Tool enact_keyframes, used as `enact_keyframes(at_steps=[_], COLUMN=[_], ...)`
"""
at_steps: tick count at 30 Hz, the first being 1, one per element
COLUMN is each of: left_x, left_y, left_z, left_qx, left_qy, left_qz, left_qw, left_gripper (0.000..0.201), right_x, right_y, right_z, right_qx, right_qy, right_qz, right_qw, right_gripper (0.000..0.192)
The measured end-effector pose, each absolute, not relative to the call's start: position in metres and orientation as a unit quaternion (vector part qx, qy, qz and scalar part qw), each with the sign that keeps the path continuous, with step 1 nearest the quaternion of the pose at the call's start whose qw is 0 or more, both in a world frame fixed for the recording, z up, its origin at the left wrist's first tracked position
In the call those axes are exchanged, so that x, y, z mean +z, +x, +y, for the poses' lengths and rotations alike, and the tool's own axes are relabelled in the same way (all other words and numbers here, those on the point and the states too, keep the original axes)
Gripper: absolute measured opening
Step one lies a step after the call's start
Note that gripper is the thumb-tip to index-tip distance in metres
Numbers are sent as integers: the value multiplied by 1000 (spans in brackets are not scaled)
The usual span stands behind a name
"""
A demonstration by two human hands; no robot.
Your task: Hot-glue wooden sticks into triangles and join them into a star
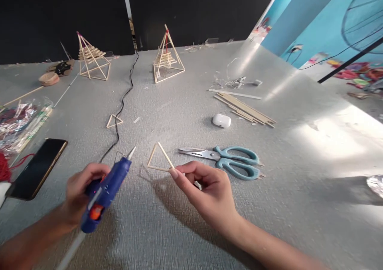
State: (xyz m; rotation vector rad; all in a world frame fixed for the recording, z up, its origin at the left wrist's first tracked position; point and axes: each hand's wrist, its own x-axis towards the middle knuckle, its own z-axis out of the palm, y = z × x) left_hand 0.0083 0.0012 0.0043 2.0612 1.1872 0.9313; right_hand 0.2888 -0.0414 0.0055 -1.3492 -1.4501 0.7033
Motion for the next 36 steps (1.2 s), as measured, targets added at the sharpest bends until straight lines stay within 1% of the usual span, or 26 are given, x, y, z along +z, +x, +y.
enact_keyframes(at_steps=[2,4,6,8,12,21,26,36], left_x=[2,3,5,7,7,12,14,16], left_y=[-1,-6,-6,-4,2,8,11,16], left_z=[5,5,1,-3,-9,-8,-8,-8], left_qx=[333,296,258,240,233,249,263,270], left_qy=[820,878,908,910,905,906,902,901], left_qz=[402,349,320,328,345,336,337,336], left_qw=[234,139,84,83,88,60,52,37], left_gripper=[22,24,25,25,21,17,14,11], right_x=[4,3,3,3,3,9,9,7], right_y=[292,295,297,299,300,304,305,304], right_z=[-41,-41,-43,-44,-44,-43,-43,-44], right_qx=[278,219,160,125,115,94,91,81], right_qy=[-560,-551,-529,-496,-462,-422,-407,-397], right_qz=[-602,-622,-646,-671,-704,-756,-763,-770], right_qw=[498,511,527,536,528,492,494,493], right_gripper=[21,14,7,12,21,24,30,32])
